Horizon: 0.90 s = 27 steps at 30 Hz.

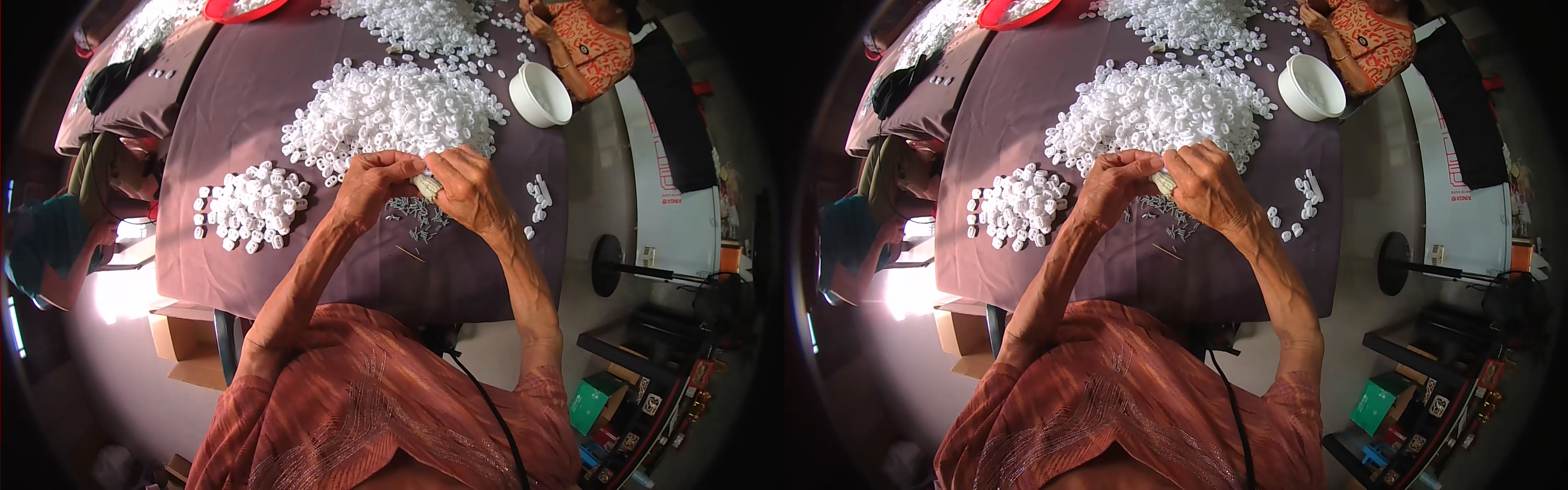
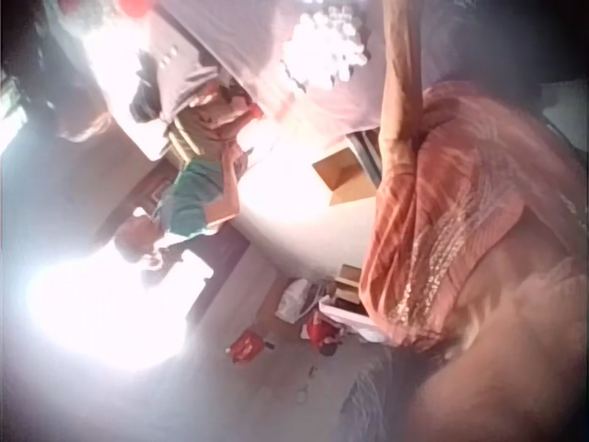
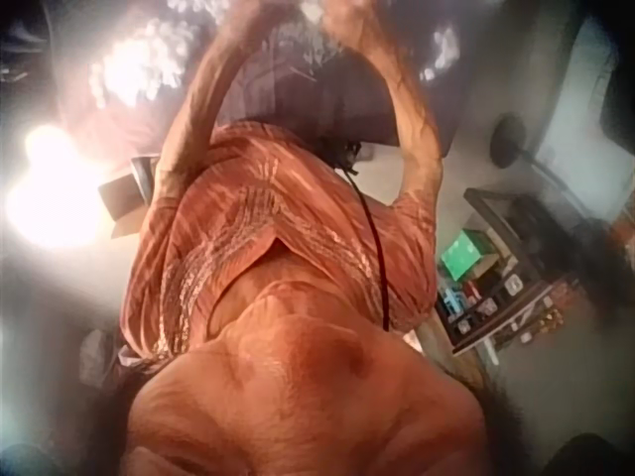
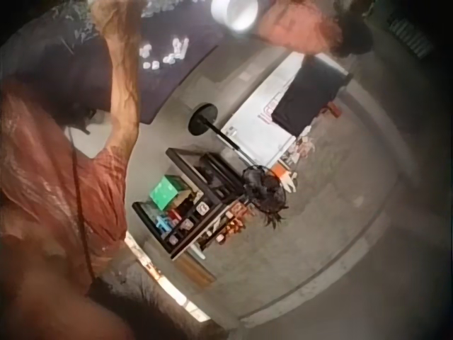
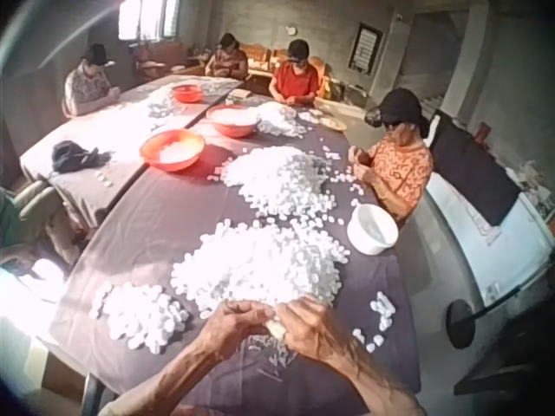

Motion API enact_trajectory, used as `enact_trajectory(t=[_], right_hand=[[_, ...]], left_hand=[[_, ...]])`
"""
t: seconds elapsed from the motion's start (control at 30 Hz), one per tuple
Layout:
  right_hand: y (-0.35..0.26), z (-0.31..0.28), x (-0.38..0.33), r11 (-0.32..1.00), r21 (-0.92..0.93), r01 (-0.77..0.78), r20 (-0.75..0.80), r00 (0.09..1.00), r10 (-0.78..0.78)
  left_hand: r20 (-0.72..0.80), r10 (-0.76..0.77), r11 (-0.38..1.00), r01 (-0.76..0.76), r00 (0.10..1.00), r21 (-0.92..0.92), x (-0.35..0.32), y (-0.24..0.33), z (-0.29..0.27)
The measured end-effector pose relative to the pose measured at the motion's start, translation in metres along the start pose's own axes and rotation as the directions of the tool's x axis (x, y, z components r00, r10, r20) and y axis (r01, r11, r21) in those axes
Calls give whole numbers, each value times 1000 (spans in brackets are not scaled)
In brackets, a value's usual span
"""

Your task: The person assembles plastic cord locks by inserting springs into plastic pieces and pressing the components together by hand.

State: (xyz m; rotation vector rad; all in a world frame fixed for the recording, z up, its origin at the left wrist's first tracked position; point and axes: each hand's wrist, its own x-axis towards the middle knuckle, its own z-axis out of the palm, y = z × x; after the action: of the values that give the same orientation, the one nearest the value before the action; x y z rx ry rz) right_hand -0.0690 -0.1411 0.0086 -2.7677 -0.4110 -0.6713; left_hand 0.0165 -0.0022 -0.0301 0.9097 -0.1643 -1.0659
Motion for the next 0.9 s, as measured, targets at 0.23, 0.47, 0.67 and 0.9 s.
enact_trajectory(t=[0.23, 0.47, 0.67, 0.9], right_hand=[[5, 1, -6, 1000, -14, 14, 58, 998, -13], [8, -3, -1, 998, -4, 57, 3, 998, -57], [1, -19, 7, 1000, 2, 30, -59, 998, -30], [-16, -40, 18, 1000, -12, 21, -89, 996, -22]], left_hand=[[-15, -8, 1000, 8, 1000, -7, 0, -4, 0], [-21, 1, 1000, -1, 1000, 6, -3, 3, 6], [42, 23, 989, -17, 999, -146, -10, 10, 14], [89, 19, 987, -4, 996, -162, -20, 21, 21]])
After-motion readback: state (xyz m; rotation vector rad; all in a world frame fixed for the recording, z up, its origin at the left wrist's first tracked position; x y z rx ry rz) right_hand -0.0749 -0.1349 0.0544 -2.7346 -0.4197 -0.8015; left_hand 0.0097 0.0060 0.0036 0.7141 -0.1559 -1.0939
